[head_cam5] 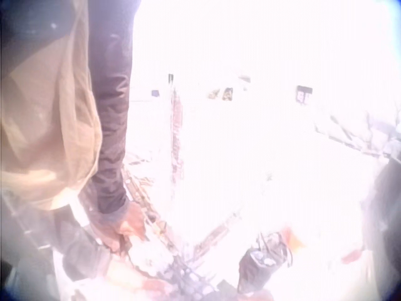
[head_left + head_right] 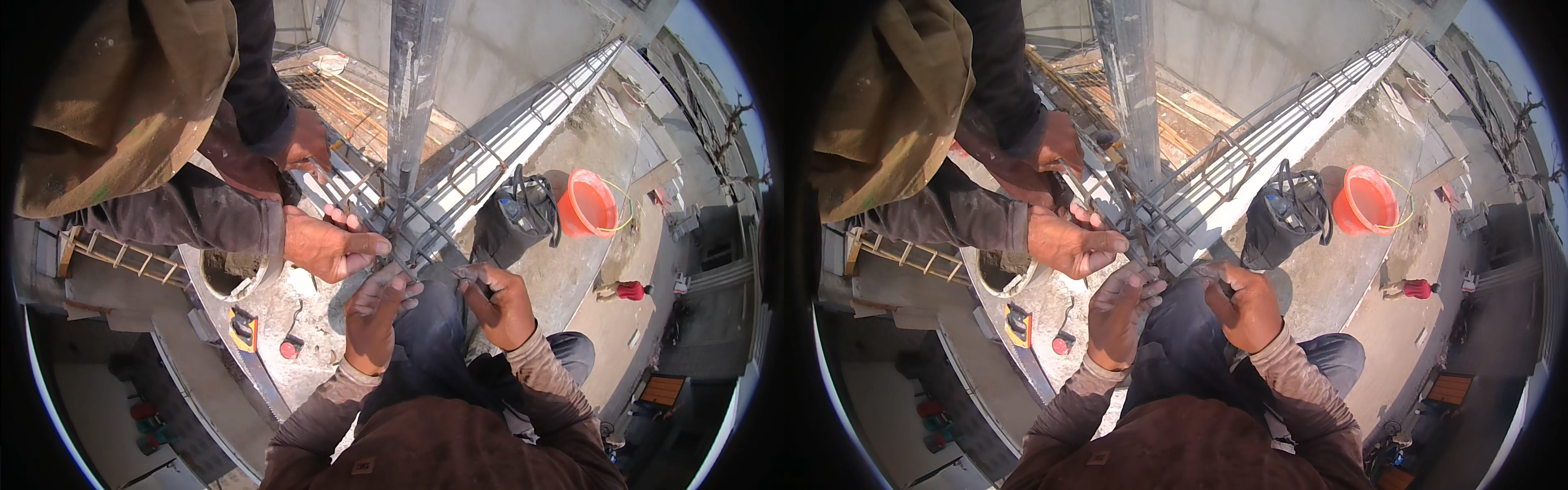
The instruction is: The person uses their hands and a pair of pliers to twist and tighten wire around steel reinforcement bars on a concrete structure.
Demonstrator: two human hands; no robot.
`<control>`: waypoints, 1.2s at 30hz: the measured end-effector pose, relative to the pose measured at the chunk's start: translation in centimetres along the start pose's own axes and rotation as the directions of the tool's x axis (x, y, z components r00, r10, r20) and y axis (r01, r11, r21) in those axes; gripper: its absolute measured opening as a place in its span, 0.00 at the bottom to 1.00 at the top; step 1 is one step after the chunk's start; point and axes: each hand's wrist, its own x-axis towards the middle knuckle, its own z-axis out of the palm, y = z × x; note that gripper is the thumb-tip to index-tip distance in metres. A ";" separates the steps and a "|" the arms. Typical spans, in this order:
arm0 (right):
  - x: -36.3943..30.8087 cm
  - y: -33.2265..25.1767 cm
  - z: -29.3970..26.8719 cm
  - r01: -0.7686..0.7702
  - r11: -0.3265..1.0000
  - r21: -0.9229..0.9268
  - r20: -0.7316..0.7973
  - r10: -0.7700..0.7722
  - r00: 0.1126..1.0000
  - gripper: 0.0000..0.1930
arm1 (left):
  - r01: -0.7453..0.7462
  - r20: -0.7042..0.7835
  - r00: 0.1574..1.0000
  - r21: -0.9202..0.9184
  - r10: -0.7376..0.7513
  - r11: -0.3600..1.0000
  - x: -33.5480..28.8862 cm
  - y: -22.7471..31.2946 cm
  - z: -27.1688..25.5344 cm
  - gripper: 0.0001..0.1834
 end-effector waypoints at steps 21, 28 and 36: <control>1.2 1.0 8.5 -0.062 0.782 0.620 -0.215 0.245 0.945 0.08 | -0.029 0.086 0.996 0.010 0.028 1.000 2.4 -1.1 -0.2 0.11; 2.3 -1.5 7.3 -0.075 0.670 0.738 -0.202 0.325 0.924 0.08 | 0.019 0.130 0.991 0.062 -0.027 0.998 2.3 0.6 0.3 0.13; 2.1 -2.0 7.0 -0.028 0.746 0.666 -0.286 0.290 0.913 0.08 | 0.127 0.109 0.988 -0.139 -0.112 0.982 2.1 0.1 0.3 0.13</control>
